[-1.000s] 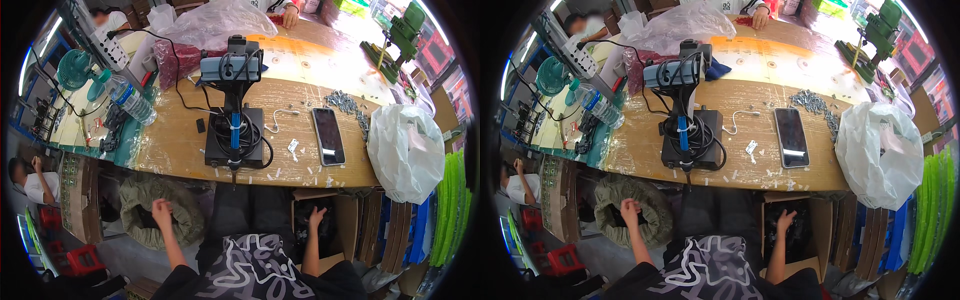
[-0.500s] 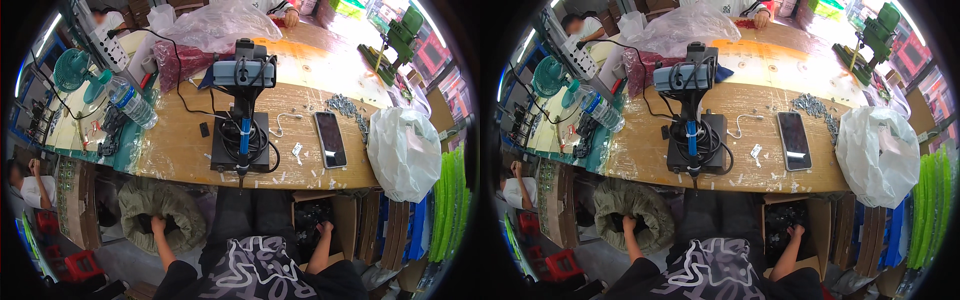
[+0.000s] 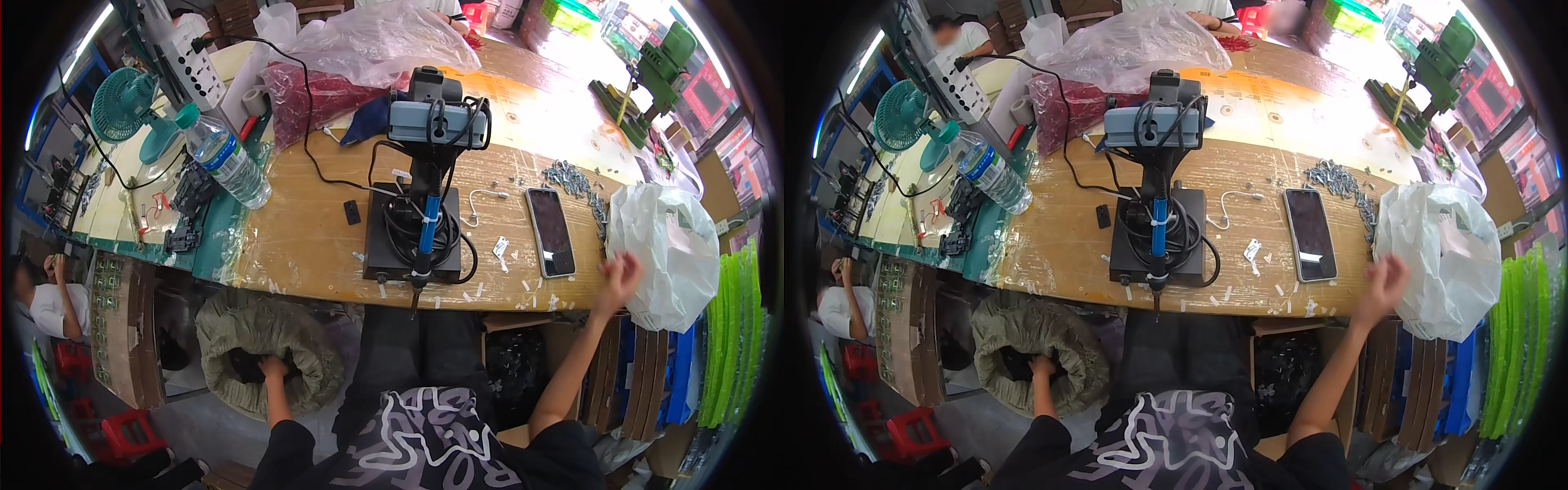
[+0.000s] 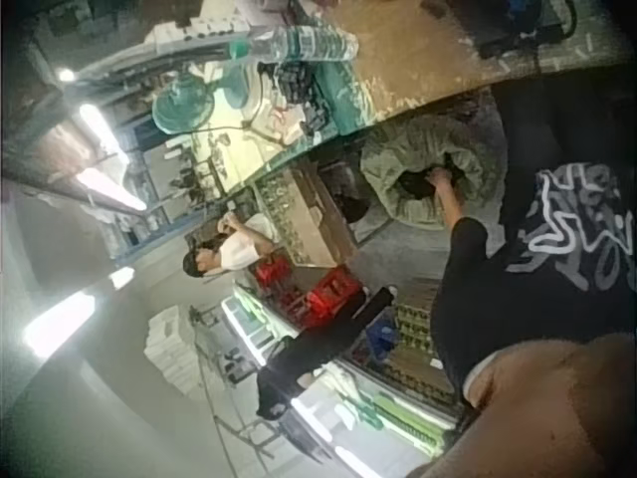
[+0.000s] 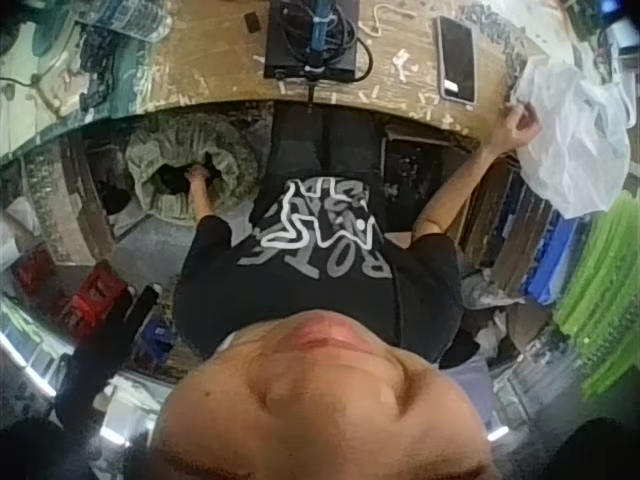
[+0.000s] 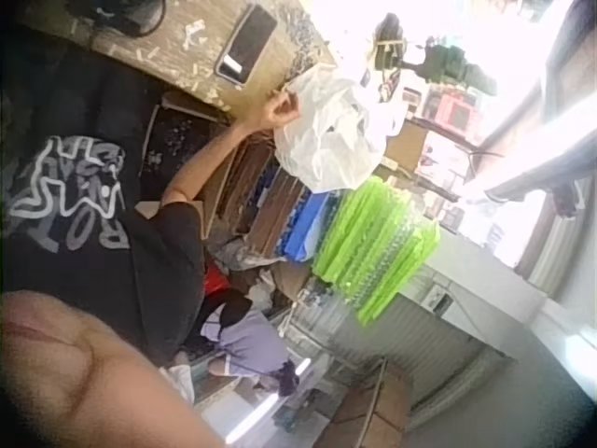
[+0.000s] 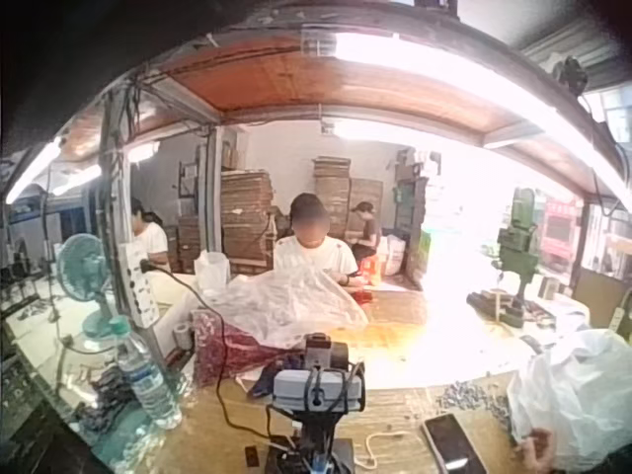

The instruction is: The person repeatedly picks up small metal components from a table and inserts them into a black plastic housing. They hold the housing under a stationary soldering iron, then place the assembled unit into a cloth bag. The cycle repeats with new components throughout the clip.

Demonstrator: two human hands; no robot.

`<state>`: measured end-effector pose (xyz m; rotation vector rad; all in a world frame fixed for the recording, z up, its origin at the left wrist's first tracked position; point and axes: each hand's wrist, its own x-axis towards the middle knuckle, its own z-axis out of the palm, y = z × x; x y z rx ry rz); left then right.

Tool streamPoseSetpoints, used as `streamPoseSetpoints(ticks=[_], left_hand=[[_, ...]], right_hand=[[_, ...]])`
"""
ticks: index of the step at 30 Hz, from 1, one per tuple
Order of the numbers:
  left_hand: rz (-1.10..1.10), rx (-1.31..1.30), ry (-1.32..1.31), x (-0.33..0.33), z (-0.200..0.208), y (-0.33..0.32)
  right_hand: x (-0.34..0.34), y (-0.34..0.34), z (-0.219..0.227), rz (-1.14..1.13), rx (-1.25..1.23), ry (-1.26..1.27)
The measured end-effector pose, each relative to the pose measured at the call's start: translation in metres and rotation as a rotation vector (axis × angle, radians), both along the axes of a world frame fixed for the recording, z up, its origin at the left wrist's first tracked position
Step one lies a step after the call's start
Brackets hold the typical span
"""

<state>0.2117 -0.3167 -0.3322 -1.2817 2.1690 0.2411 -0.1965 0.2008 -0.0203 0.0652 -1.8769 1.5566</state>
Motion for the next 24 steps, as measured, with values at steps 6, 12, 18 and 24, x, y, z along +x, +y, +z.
streamPoseSetpoints(ticks=[6, 12, 18, 24], left_hand=[[0.037, -0.004, 0.079, 0.008, -0.004, -0.002], [-0.013, 0.178, -0.034, 0.005, 0.041, 0.013], [-0.235, 0.278, -0.167, 0.007, 0.056, -0.002], [-0.418, 0.01, -0.093, 0.014, 0.054, 0.001]], right_hand=[[-0.12, -0.02, -0.002, 0.191, 0.698, -0.093], [-0.16, -0.015, -0.021, 0.211, 0.984, -0.068], [-0.156, -0.023, -0.021, 0.126, 1.021, -0.138], [-0.151, -0.029, -0.019, 0.051, 1.088, -0.063]])
